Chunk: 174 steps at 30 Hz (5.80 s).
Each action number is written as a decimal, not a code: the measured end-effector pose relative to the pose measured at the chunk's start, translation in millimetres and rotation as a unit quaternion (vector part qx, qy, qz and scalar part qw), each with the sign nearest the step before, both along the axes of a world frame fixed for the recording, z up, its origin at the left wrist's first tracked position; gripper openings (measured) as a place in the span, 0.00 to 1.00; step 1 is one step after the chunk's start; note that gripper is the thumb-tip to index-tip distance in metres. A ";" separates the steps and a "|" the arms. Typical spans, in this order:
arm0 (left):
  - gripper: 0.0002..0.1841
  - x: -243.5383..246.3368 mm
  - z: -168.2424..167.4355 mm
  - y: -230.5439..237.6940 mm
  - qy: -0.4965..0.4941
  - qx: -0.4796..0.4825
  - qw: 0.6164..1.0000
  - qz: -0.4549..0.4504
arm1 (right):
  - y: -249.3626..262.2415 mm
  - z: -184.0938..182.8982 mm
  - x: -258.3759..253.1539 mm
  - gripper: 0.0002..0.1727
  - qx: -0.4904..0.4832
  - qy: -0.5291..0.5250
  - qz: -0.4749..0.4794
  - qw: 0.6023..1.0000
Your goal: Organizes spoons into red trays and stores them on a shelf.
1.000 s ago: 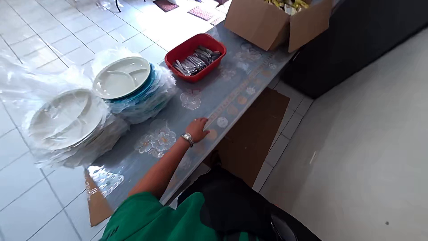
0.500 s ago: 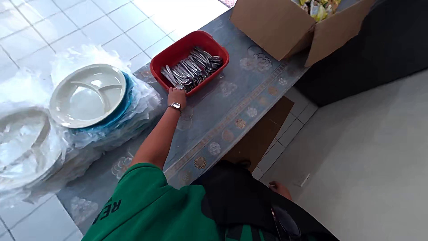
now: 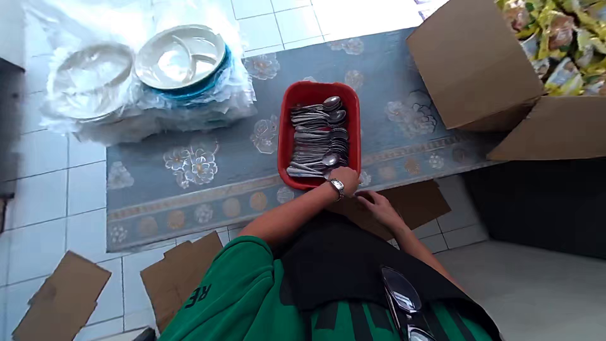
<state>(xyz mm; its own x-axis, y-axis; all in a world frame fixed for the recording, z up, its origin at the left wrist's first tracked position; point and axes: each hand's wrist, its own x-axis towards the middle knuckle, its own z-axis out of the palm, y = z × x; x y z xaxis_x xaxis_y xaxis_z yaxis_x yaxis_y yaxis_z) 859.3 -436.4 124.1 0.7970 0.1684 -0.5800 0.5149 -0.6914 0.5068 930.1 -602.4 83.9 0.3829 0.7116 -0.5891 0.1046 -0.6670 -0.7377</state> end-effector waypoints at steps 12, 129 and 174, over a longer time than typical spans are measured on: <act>0.23 -93.5 -27.3 104.8 -0.054 0.047 0.869 0.490 | 23.7 6.1 -6.0 0.22 -0.004 0.199 -0.124 0.972; 0.26 -158.8 -39.0 137.9 -0.053 0.024 0.914 0.400 | 290.0 4.8 -78.8 0.17 0.007 -0.267 0.083 0.960; 0.37 -158.7 -50.0 139.1 -0.089 0.016 0.916 0.391 | 123.2 2.6 -23.3 0.16 0.103 -0.374 0.149 0.909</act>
